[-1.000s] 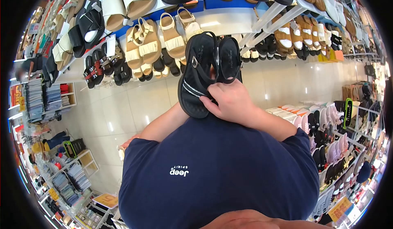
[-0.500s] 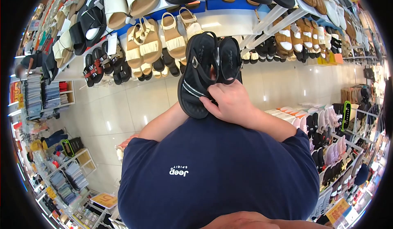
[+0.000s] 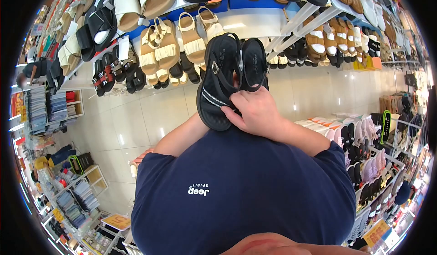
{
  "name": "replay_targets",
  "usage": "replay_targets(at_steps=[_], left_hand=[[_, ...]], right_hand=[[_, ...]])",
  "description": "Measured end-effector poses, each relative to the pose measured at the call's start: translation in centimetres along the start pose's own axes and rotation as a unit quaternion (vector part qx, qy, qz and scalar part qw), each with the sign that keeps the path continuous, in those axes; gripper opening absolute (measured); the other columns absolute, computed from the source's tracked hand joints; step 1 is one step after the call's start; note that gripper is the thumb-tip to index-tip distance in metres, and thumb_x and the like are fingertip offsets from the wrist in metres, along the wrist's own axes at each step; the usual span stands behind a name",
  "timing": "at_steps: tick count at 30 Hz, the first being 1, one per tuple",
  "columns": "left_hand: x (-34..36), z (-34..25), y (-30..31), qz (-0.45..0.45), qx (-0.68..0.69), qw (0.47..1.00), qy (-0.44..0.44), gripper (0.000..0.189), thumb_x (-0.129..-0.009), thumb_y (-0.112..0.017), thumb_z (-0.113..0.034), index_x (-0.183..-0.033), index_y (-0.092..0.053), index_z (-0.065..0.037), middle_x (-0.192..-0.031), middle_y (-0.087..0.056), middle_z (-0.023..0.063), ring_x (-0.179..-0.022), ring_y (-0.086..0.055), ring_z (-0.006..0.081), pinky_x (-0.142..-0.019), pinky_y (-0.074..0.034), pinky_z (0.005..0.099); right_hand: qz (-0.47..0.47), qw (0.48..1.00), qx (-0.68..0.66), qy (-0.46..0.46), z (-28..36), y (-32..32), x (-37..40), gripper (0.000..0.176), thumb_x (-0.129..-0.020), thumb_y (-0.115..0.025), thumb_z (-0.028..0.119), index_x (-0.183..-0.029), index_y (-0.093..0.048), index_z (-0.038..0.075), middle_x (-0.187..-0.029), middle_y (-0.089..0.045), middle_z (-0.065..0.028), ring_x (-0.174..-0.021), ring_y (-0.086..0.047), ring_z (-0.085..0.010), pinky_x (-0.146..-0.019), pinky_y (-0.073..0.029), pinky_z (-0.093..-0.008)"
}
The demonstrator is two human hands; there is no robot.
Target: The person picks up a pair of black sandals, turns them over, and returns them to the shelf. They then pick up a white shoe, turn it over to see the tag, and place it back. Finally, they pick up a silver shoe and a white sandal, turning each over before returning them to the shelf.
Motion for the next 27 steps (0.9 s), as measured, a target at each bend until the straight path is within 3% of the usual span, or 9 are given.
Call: replay_targets(at_steps=[6,11,14,16,17,20,23,25,27], left_hand=[[-0.5,-0.3,0.1,-0.057,-0.196,0.977,-0.054,0.027,-0.095,-0.054,-0.018,-0.118,-0.056,-0.004,-0.111,-0.058,0.0098,-0.101,-0.055,0.0203,-0.093,-0.041,0.0309],[-1.0,-0.1,0.4,-0.111,-0.563,0.804,-0.159,0.027,-0.095,-0.054,-0.018,-0.117,-0.056,-0.004,-0.109,-0.059,0.0101,-0.100,-0.055,0.0206,-0.092,-0.041,0.0309],[-0.9,0.0,0.8,-0.118,-0.659,0.720,-0.184,0.027,-0.095,-0.054,-0.019,-0.117,-0.057,-0.004,-0.108,-0.059,0.0103,-0.099,-0.055,0.0208,-0.092,-0.041,0.0308],[-0.8,-0.2,1.1,-0.125,-0.685,0.691,-0.194,0.026,-0.095,-0.054,-0.019,-0.117,-0.057,-0.004,-0.108,-0.059,0.0104,-0.099,-0.055,0.0209,-0.092,-0.041,0.0308],[-0.7,-0.2,1.0,-0.131,-0.688,0.684,-0.201,0.026,-0.095,-0.054,-0.019,-0.116,-0.057,-0.004,-0.108,-0.059,0.0105,-0.099,-0.055,0.0209,-0.092,-0.041,0.0308],[-0.5,-0.2,1.2,-0.155,-0.669,0.697,-0.206,0.026,-0.096,-0.053,-0.019,-0.117,-0.057,-0.004,-0.108,-0.059,0.0106,-0.099,-0.055,0.0215,-0.092,-0.041,0.0308],[-0.6,-0.4,0.9,-0.147,-0.622,0.741,-0.204,0.025,-0.097,-0.052,-0.017,-0.118,-0.057,-0.004,-0.109,-0.058,0.0104,-0.101,-0.055,0.0222,-0.092,-0.040,0.0310],[0.2,-3.6,-3.1,-0.143,-0.585,0.757,-0.251,0.025,-0.097,-0.051,-0.016,-0.118,-0.056,-0.004,-0.111,-0.058,0.0101,-0.102,-0.054,0.0225,-0.093,-0.040,0.0311],[0.2,-4.3,-3.9,-0.135,-0.531,0.805,-0.228,0.026,-0.097,-0.051,-0.015,-0.120,-0.055,-0.004,-0.113,-0.057,0.0102,-0.104,-0.054,0.0225,-0.093,-0.040,0.0313]], right_hand=[[-0.021,0.999,-0.016,-0.022,-0.2,0.5,0.6,0.024,-0.075,-0.073,0.020,-0.087,-0.058,0.005,-0.070,-0.059,-0.0058,-0.063,-0.059,-0.0241,-0.068,-0.044,-0.0360],[-0.142,0.988,-0.063,0.022,-0.6,1.2,1.2,0.024,-0.071,-0.072,0.010,-0.090,-0.058,0.006,-0.072,-0.059,-0.0060,-0.063,-0.055,-0.0240,-0.070,-0.045,-0.0355],[-0.193,0.970,-0.110,0.100,-1.6,2.3,2.5,0.024,-0.070,-0.067,0.001,-0.091,-0.057,0.003,-0.075,-0.060,-0.0071,-0.067,-0.056,-0.0251,-0.077,-0.047,-0.0372],[-0.255,0.951,-0.149,0.093,-3.3,2.9,4.3,0.026,-0.072,-0.063,0.000,-0.097,-0.055,0.002,-0.087,-0.061,-0.0093,-0.079,-0.058,-0.0238,-0.084,-0.046,-0.0370],[-0.285,0.939,-0.169,0.089,-4.0,2.9,4.8,0.028,-0.073,-0.061,-0.001,-0.100,-0.054,0.001,-0.093,-0.061,-0.0104,-0.085,-0.059,-0.0231,-0.088,-0.045,-0.0369],[-0.371,0.877,-0.281,-0.122,-6.2,1.4,4.1,0.038,-0.077,-0.058,-0.001,-0.115,-0.049,-0.001,-0.115,-0.055,-0.0130,-0.107,-0.053,-0.0223,-0.098,-0.040,-0.0352],[-0.227,0.741,-0.535,-0.337,-6.6,-0.8,3.0,0.048,-0.081,-0.052,-0.002,-0.128,-0.042,-0.002,-0.129,-0.046,-0.0128,-0.122,-0.045,-0.0214,-0.104,-0.034,-0.0337],[-0.207,0.707,-0.578,-0.351,-7.1,-1.9,3.5,0.049,-0.084,-0.048,-0.001,-0.133,-0.041,-0.001,-0.127,-0.048,-0.0131,-0.122,-0.046,-0.0218,-0.105,-0.034,-0.0330],[-0.222,0.679,-0.602,-0.357,-7.4,-2.4,3.7,0.047,-0.086,-0.047,0.001,-0.133,-0.042,-0.001,-0.128,-0.049,-0.0135,-0.123,-0.045,-0.0208,-0.105,-0.034,-0.0324]])
Point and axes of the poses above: each hand's wrist, its own x-axis away from the middle knuckle, its own y-axis out of the back of the hand, z = x × y, the point moved 3 cm from there along -x, towards the middle knuckle
